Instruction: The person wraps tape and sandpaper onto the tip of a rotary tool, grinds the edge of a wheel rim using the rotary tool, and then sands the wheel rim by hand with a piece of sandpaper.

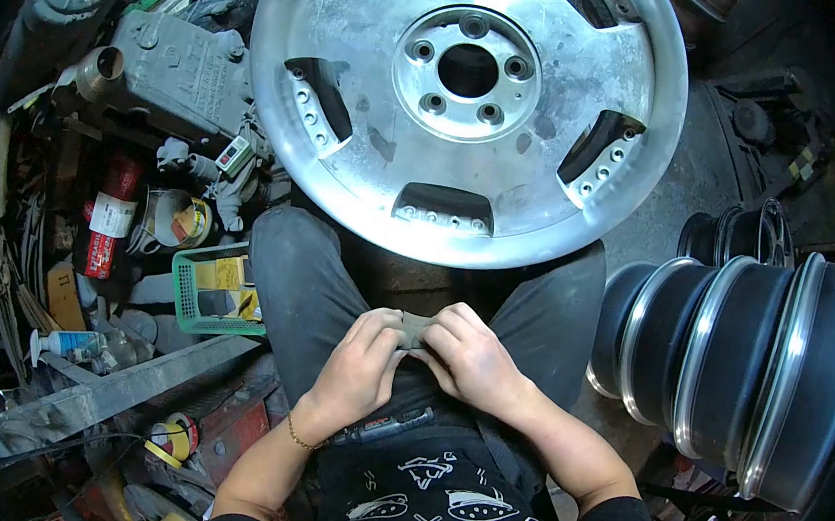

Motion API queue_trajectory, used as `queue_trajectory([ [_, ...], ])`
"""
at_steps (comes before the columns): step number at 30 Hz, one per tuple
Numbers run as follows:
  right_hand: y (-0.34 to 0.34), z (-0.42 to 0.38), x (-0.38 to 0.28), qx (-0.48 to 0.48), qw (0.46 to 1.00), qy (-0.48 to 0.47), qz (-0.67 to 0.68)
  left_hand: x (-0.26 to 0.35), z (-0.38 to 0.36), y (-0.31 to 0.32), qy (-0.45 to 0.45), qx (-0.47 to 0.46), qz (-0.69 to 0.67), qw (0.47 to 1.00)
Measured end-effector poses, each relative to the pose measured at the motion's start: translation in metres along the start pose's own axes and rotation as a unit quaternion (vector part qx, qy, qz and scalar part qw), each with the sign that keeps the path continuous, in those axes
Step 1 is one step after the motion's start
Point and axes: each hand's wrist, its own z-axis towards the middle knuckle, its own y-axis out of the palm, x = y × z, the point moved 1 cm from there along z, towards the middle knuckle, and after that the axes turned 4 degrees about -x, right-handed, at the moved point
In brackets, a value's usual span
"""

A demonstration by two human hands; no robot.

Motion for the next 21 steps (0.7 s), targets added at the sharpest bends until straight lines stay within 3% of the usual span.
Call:
queue_trajectory([
  [11, 0.0024, -0.0048, 0.0035, -0.067, 0.998, 0.013, -0.007, -0.0039, -0.0060, 0.0035, -0.024, -0.024, 0.006, 0.999],
  [21, 0.0000, -0.0005, 0.0019, 0.012, 0.999, 0.025, 0.036, -0.0028, -0.0043, -0.0029, -0.068, 0.026, -0.112, 0.991],
])
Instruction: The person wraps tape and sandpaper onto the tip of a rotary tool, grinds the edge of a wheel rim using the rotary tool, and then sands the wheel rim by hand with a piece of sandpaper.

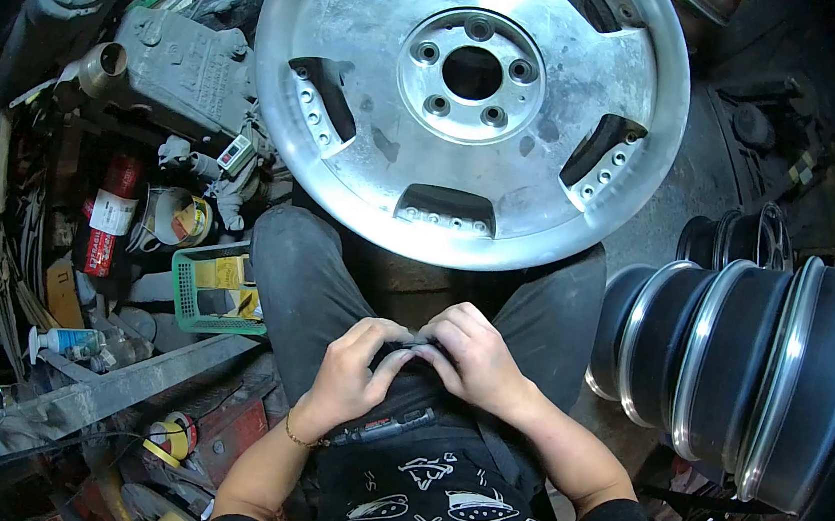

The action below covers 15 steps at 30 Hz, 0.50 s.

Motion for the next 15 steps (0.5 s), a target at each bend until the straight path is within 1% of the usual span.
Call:
queue_trajectory([
  [3, -0.0024, 0.0007, -0.0024, -0.004, 1.000, 0.006, -0.004, -0.0023, -0.0015, -0.0013, -0.012, -0.008, -0.006, 1.000],
  [7, -0.0005, 0.0009, -0.0031, -0.004, 1.000, 0.000, -0.014, -0.0033, -0.0018, 0.0001, -0.002, -0.013, -0.002, 1.000],
  [12, 0.0015, 0.0015, -0.0041, -0.003, 1.000, -0.003, -0.027, 0.0032, 0.0008, -0.0007, -0.048, -0.026, -0.026, 0.998],
  [15, 0.0012, 0.0012, -0.0048, -0.004, 0.999, -0.006, -0.033, 0.0024, 0.0003, -0.0002, -0.057, -0.025, -0.023, 0.998],
])
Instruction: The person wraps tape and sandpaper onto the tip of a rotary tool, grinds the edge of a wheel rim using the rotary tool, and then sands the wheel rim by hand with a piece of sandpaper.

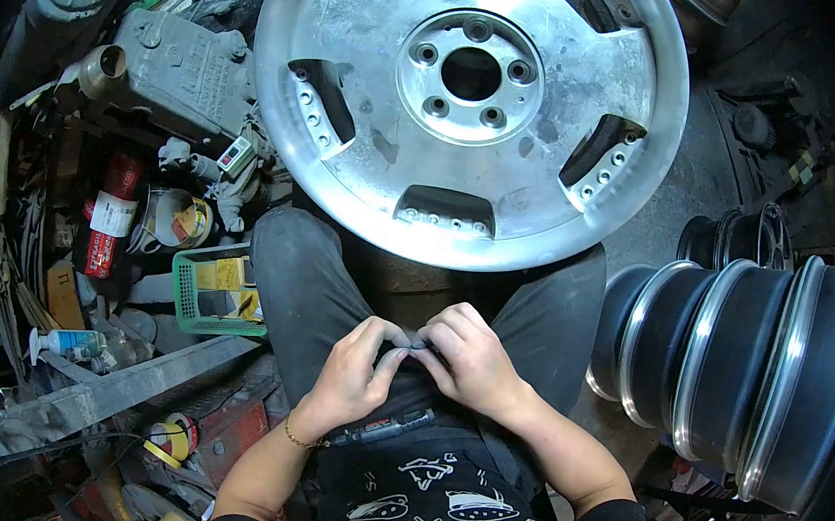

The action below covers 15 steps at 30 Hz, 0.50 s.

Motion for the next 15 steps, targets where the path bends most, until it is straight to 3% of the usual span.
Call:
queue_trajectory([
  [7, 0.0039, -0.0031, 0.0042, -0.033, 0.998, -0.029, -0.053, -0.0067, 0.0014, 0.0029, 0.088, 0.001, 0.129, 0.988],
  [15, -0.0029, -0.0003, 0.0036, -0.005, 1.000, 0.002, 0.008, -0.0018, 0.0005, -0.0011, 0.030, 0.012, 0.004, 0.999],
])
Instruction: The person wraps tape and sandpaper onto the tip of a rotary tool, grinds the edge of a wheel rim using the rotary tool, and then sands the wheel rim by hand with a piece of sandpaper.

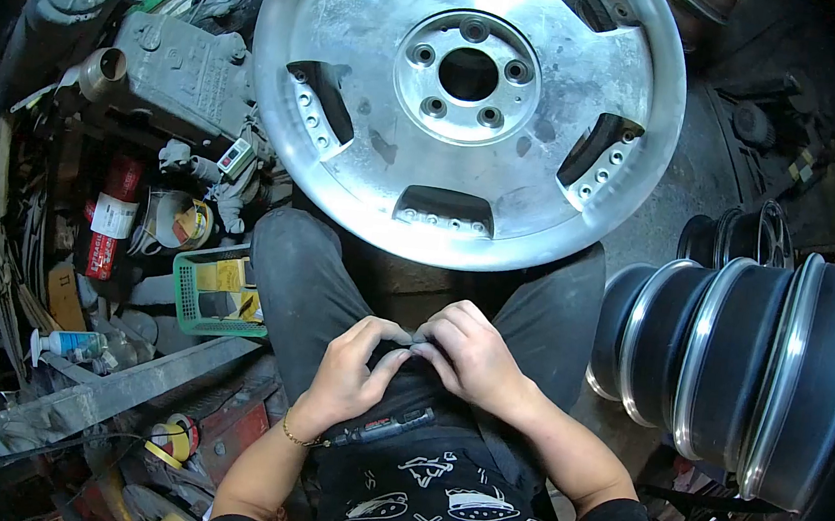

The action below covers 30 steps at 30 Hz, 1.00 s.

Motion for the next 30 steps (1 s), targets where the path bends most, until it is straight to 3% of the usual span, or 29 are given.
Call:
queue_trajectory([
  [10, 0.0010, 0.0020, -0.0033, 0.018, 1.000, -0.018, 0.006, 0.0048, 0.0026, -0.0023, 0.010, 0.002, 0.015, 1.000],
  [15, 0.0043, -0.0007, 0.0019, -0.009, 0.998, -0.055, -0.030, 0.0047, 0.0013, 0.0012, 0.036, -0.026, 0.144, 0.989],
  [24, 0.0006, 0.0032, -0.0044, 0.008, 0.999, -0.027, -0.022, 0.0029, 0.0037, 0.0013, 0.046, -0.006, 0.052, 0.998],
  [30, 0.0004, 0.0030, -0.0044, 0.010, 0.999, -0.032, -0.039, 0.0056, 0.0025, 0.0033, 0.046, -0.005, 0.097, 0.994],
])
